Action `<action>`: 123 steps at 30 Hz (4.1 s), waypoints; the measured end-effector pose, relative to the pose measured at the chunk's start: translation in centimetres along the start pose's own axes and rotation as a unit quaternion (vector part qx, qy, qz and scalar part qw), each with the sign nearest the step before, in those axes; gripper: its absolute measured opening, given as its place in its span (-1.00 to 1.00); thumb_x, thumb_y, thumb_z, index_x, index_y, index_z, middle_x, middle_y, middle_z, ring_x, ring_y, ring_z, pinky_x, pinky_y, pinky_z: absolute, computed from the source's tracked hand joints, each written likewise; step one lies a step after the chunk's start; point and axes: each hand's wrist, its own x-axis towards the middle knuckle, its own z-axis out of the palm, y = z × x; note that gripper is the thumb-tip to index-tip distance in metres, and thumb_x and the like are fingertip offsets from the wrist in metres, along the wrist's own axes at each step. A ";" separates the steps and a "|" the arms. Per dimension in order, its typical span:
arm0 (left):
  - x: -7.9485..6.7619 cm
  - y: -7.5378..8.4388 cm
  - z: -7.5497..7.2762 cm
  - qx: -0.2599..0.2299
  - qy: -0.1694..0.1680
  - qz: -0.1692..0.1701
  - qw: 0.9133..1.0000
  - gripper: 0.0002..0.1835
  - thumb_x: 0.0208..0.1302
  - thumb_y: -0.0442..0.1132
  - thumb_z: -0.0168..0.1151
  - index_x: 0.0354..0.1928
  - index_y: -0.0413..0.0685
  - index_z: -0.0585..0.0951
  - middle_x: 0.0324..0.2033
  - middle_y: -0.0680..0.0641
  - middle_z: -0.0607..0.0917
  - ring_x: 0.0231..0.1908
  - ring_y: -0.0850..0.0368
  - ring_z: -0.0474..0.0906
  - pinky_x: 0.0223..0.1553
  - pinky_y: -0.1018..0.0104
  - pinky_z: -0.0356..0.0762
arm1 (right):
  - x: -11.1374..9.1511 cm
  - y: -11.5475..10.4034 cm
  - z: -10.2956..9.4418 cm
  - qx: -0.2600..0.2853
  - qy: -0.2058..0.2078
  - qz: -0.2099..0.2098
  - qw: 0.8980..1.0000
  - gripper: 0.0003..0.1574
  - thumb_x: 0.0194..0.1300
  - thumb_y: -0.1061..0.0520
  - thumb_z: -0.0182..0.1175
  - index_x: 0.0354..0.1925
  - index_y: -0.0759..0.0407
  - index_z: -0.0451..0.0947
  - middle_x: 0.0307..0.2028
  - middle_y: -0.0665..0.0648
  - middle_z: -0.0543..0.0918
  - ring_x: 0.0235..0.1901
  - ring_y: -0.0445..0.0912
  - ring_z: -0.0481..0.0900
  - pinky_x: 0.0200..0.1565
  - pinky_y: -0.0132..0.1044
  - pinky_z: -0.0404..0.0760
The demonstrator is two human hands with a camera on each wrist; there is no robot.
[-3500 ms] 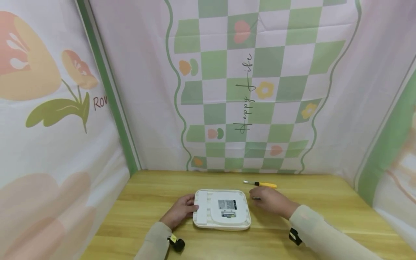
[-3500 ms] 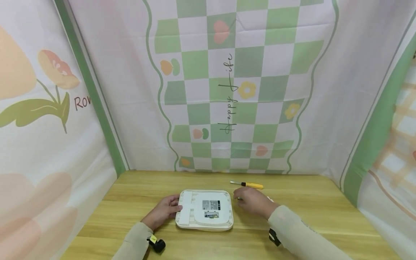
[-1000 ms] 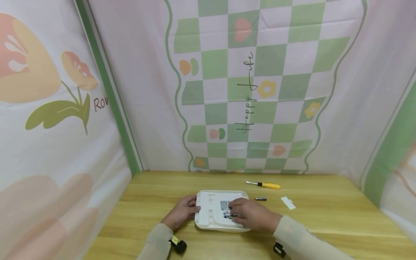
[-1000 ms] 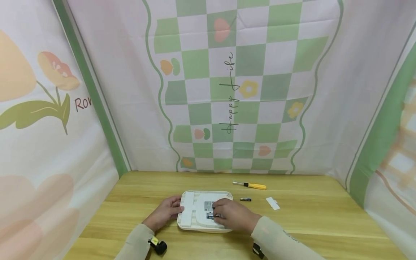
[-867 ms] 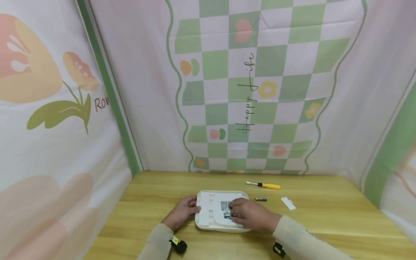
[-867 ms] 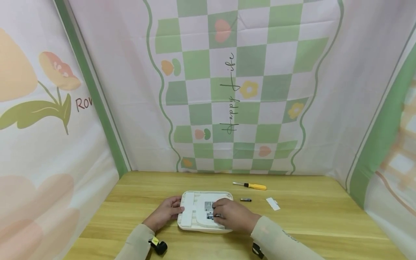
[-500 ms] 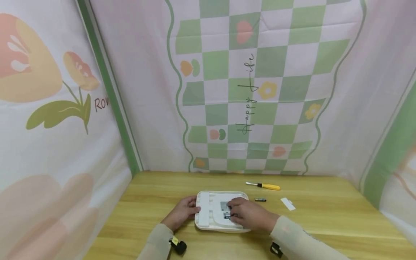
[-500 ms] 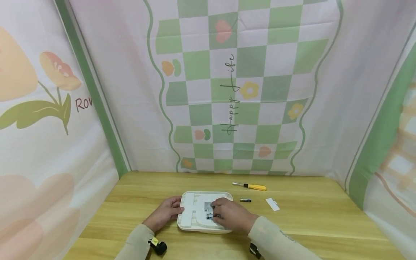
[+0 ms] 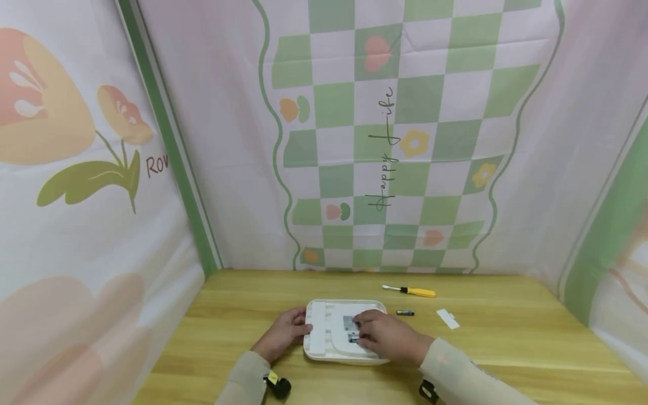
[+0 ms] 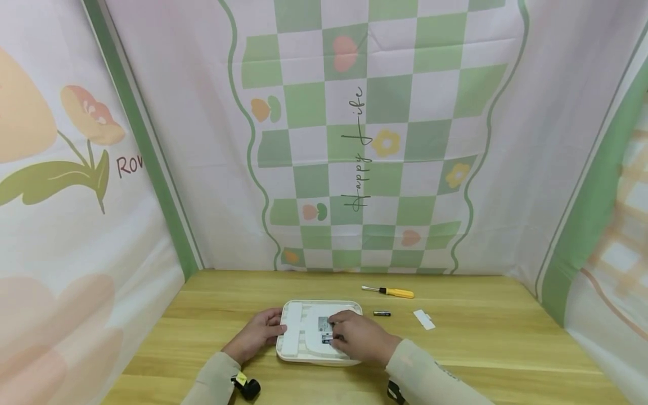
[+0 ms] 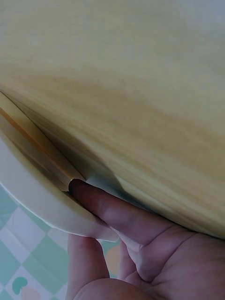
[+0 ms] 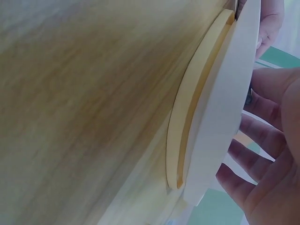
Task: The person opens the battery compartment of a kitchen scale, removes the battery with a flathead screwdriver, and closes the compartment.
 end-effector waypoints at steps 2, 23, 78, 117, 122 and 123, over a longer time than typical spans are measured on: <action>0.0 0.1 0.0 0.001 0.000 0.002 1.000 -0.32 0.31 -0.40 0.23 0.36 -0.50 0.17 -0.02 -0.21 0.63 -0.06 -0.05 0.60 -0.09 0.13 0.64 | 0.0 0.0 0.0 0.001 -0.001 0.000 1.000 -0.88 0.29 0.03 0.28 -0.36 0.01 0.68 0.09 0.11 0.59 0.09 -0.01 0.52 0.10 -0.10 0.54; 0.0 0.2 0.2 -0.013 -0.009 0.013 1.000 -0.35 0.30 -0.43 0.20 0.35 -0.53 0.18 0.02 -0.27 0.61 -0.06 -0.06 0.60 -0.09 0.12 0.63 | -0.1 0.2 -0.5 0.036 -0.015 0.007 0.999 -0.85 0.37 0.05 0.22 -0.31 0.02 0.69 0.10 0.13 0.59 0.11 0.00 0.51 0.10 -0.07 0.54; 0.6 -0.1 -0.4 0.020 -0.004 0.000 1.000 -0.33 0.32 -0.37 0.22 0.37 -0.47 0.18 0.02 -0.23 0.61 -0.04 -0.04 0.59 -0.08 0.14 0.63 | -3.1 2.0 -1.5 0.029 0.050 0.014 0.998 -0.90 0.30 0.13 0.27 -0.31 0.12 0.69 -0.06 0.16 0.68 -0.05 0.03 0.62 0.04 0.02 0.57; 0.1 0.5 0.1 0.005 -0.011 0.018 1.000 -0.35 0.32 -0.40 0.20 0.35 -0.52 0.19 -0.01 -0.25 0.62 -0.06 -0.05 0.59 -0.09 0.13 0.64 | -6.0 4.0 -1.5 0.033 0.074 0.061 0.995 -0.88 0.27 0.06 0.31 -0.24 0.03 0.72 -0.07 0.11 0.69 -0.03 0.09 0.61 0.06 0.09 0.53; 0.2 0.2 0.0 0.011 -0.005 0.015 1.000 -0.35 0.30 -0.41 0.21 0.34 -0.51 0.20 0.00 -0.25 0.62 -0.06 -0.05 0.60 -0.09 0.13 0.64 | -6.2 4.3 -1.3 0.040 0.066 0.077 0.994 -0.83 0.30 -0.03 0.28 -0.24 -0.01 0.72 -0.06 0.12 0.69 -0.03 0.09 0.61 0.06 0.10 0.54; 0.1 0.1 0.0 0.012 -0.004 0.016 1.000 -0.36 0.30 -0.41 0.21 0.34 -0.50 0.21 0.00 -0.25 0.62 -0.07 -0.05 0.60 -0.09 0.13 0.64 | -6.2 4.5 -1.2 0.040 0.066 0.079 0.994 -0.82 0.31 -0.04 0.27 -0.23 -0.02 0.72 -0.05 0.12 0.69 -0.02 0.09 0.61 0.06 0.10 0.54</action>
